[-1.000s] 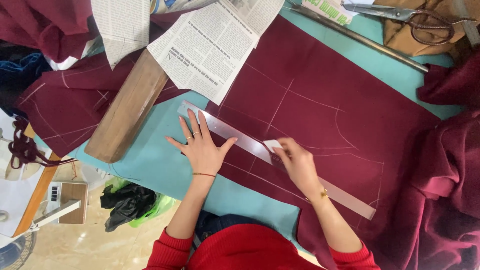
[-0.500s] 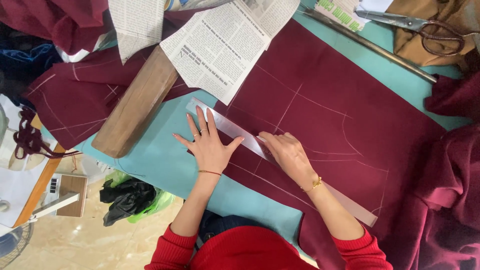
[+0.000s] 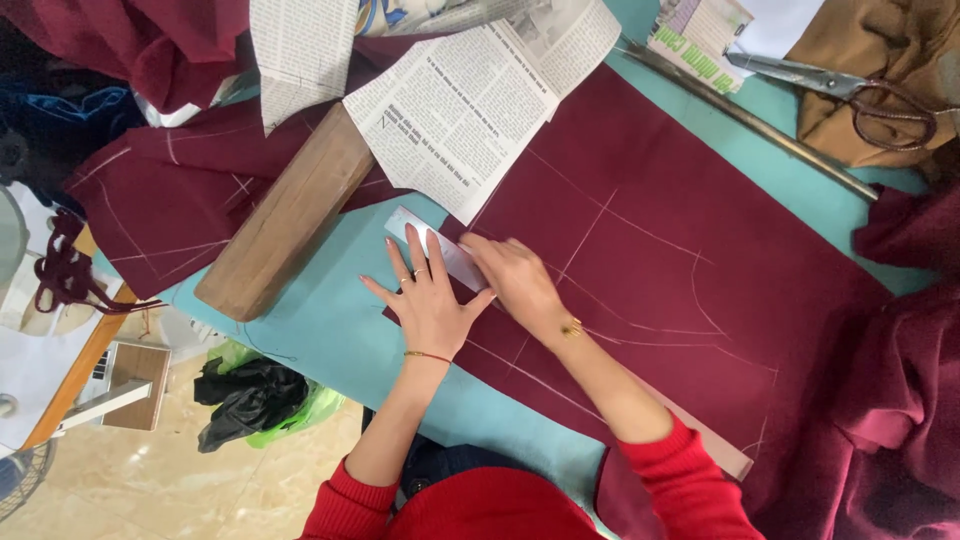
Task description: The person marks a maroon fabric using a ruler and chalk, then cuts the fabric along the marked lines with scissors. The person also handles a newspaper and a wooden block during the process.
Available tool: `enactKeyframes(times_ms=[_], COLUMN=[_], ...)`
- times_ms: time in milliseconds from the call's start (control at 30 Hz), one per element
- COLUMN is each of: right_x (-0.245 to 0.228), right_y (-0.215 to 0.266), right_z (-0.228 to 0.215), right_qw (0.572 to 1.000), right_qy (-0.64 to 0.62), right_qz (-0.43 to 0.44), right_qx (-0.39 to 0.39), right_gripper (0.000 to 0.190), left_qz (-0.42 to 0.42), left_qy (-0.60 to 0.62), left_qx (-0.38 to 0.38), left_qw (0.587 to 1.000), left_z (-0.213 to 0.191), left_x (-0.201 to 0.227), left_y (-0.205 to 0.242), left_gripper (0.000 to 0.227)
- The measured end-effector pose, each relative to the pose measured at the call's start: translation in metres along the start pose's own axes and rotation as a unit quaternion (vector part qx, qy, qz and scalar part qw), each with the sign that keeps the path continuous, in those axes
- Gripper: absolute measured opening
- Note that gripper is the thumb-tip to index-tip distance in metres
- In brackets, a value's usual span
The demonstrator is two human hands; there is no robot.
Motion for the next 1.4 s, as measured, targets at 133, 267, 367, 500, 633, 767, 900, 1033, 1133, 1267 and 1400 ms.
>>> enactKeyframes(times_ms=[133,267,367,500,633,767,900,1033,1133,1267,1400], right_x=[0.006,0.009,0.041,0.067,0.059,0.055,0.062,0.062,0.058,0.060,0.063], right_y=[-0.032,-0.055,-0.022,0.077,0.167,0.227,0.235,0.227,0.215,0.220,0.238], right_z=[0.032,-0.014,-0.045,-0.100,-0.156,-0.189,-0.201,-0.200,-0.204,-0.201,-0.186], right_qw=[0.998,0.959,0.934,0.930,0.929,0.897,0.916,0.893,0.893,0.906,0.910], right_qy=[-0.036,-0.127,-0.151,-0.094,0.005,0.095,0.083,0.057,0.026,0.027,0.015], right_qz=[0.051,0.233,0.304,0.346,0.369,0.427,0.392,0.444,0.444,0.410,0.409], right_qx=[0.030,0.102,0.114,0.076,0.018,-0.055,-0.027,-0.052,-0.070,-0.105,-0.068], right_gripper=[0.026,0.039,0.019,0.008,0.011,0.021,0.014,0.013,0.012,0.015,0.014], left_qz=[-0.007,-0.006,0.003,0.019,0.038,0.039,0.091,0.107,0.117,0.126,0.133], left_qy=[-0.017,-0.011,-0.018,-0.016,-0.011,-0.061,-0.025,-0.031,-0.040,-0.035,-0.010], left_qx=[-0.006,0.001,0.002,0.014,0.033,-0.017,0.084,0.100,0.117,0.132,0.140], left_qw=[1.000,1.000,1.000,1.000,0.999,0.997,0.992,0.989,0.985,0.983,0.981], left_z=[0.004,-0.005,-0.006,-0.012,-0.015,-0.005,-0.027,-0.029,-0.035,-0.037,-0.040], left_x=[-0.002,0.000,0.002,0.006,0.009,0.006,0.023,0.026,0.028,0.030,0.028], left_y=[0.003,-0.001,-0.003,-0.003,-0.002,0.003,-0.002,0.000,0.001,0.003,0.011], left_gripper=[0.117,0.117,0.116,0.117,0.118,0.128,0.118,0.117,0.118,0.116,0.113])
Point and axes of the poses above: each hand's wrist, its own y-axis away from the middle knuckle, its own z-axis out of the palm, x = y × z, the point moved 9 cm from there along -y, towards the middle knuckle, and after that the axes turned 14 degrees about x, right-handed, at the moved point
